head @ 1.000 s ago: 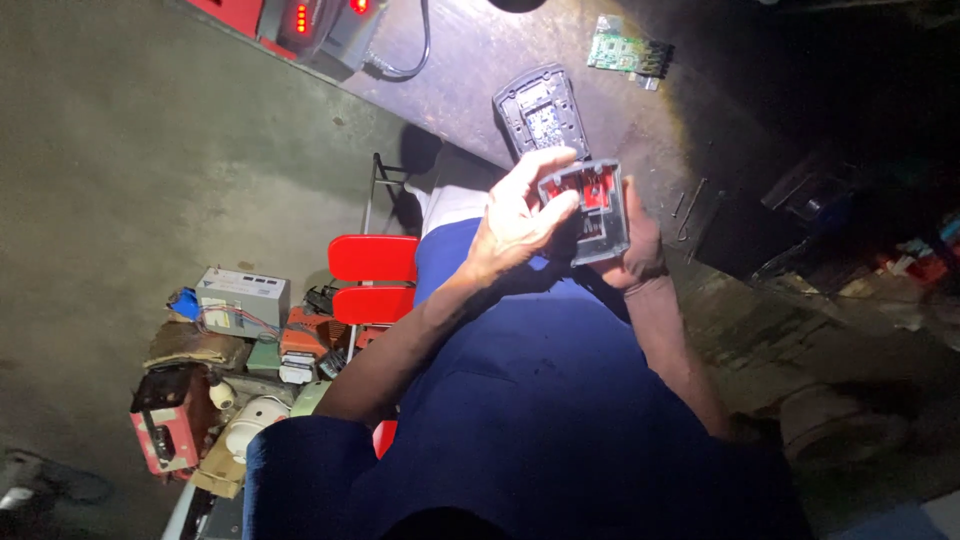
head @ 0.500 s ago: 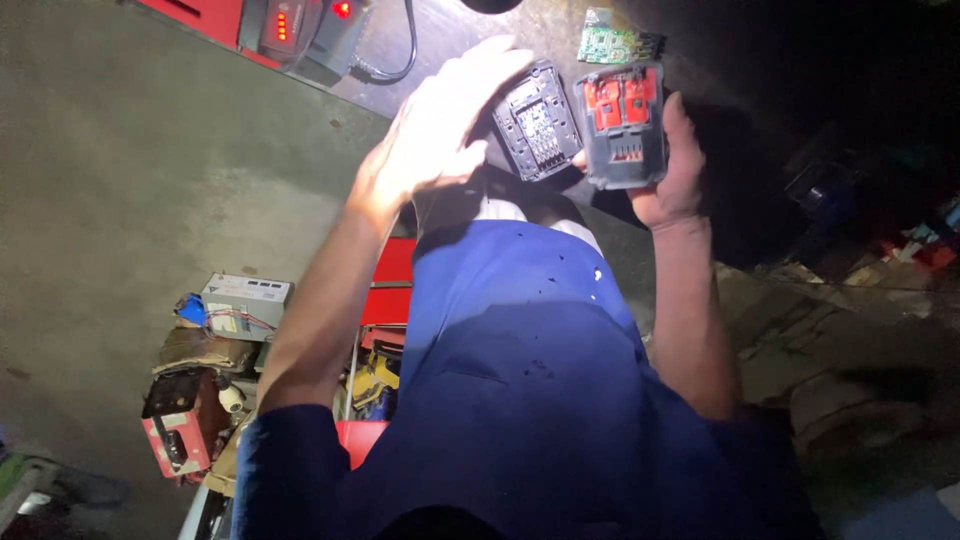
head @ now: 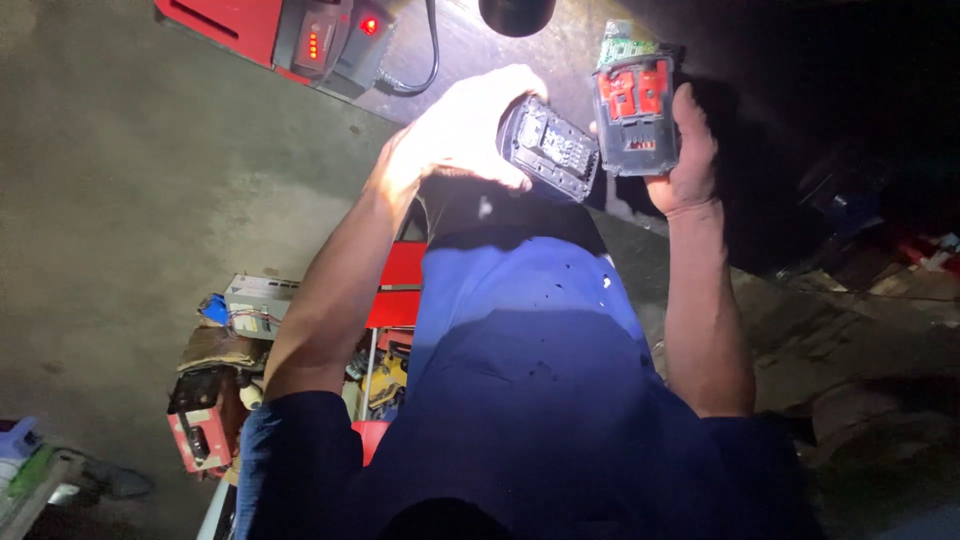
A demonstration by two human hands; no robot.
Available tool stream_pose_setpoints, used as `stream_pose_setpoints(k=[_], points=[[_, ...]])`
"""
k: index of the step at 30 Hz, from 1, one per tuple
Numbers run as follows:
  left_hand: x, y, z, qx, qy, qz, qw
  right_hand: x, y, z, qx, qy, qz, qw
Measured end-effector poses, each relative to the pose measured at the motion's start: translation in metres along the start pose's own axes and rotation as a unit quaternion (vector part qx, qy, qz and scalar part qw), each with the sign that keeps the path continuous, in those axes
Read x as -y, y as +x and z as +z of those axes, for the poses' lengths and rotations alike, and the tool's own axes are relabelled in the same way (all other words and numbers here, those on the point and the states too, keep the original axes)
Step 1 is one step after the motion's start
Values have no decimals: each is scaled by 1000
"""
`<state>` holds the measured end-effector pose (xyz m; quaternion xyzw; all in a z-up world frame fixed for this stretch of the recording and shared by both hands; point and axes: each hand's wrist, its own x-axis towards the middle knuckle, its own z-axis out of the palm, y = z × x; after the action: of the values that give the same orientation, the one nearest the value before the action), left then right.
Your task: Disassembling a battery pack to access internal components using a screwdriver and manual manipulation.
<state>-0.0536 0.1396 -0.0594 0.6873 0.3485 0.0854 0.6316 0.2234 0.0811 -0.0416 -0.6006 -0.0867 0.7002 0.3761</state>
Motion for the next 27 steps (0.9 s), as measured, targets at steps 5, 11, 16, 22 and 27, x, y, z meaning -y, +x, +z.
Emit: stream_pose_setpoints(k=[5,11,16,22,27], points=[[-4,-24,10,-14,-191,-10,981,-27,20,-16,40,-10,-8,999],[-16,-40,34,-59,-293,-54,953,-9,7,16,147,-116,-39,982],[-22,-47,36,-112,-349,-78,927,-12,-1,28,148,-107,5,983],[-18,-48,40,-136,-349,-140,917,-19,-8,25,163,-180,-30,970],[-9,-44,48,-129,-382,-172,899,-14,-11,29,180,-299,-72,934]])
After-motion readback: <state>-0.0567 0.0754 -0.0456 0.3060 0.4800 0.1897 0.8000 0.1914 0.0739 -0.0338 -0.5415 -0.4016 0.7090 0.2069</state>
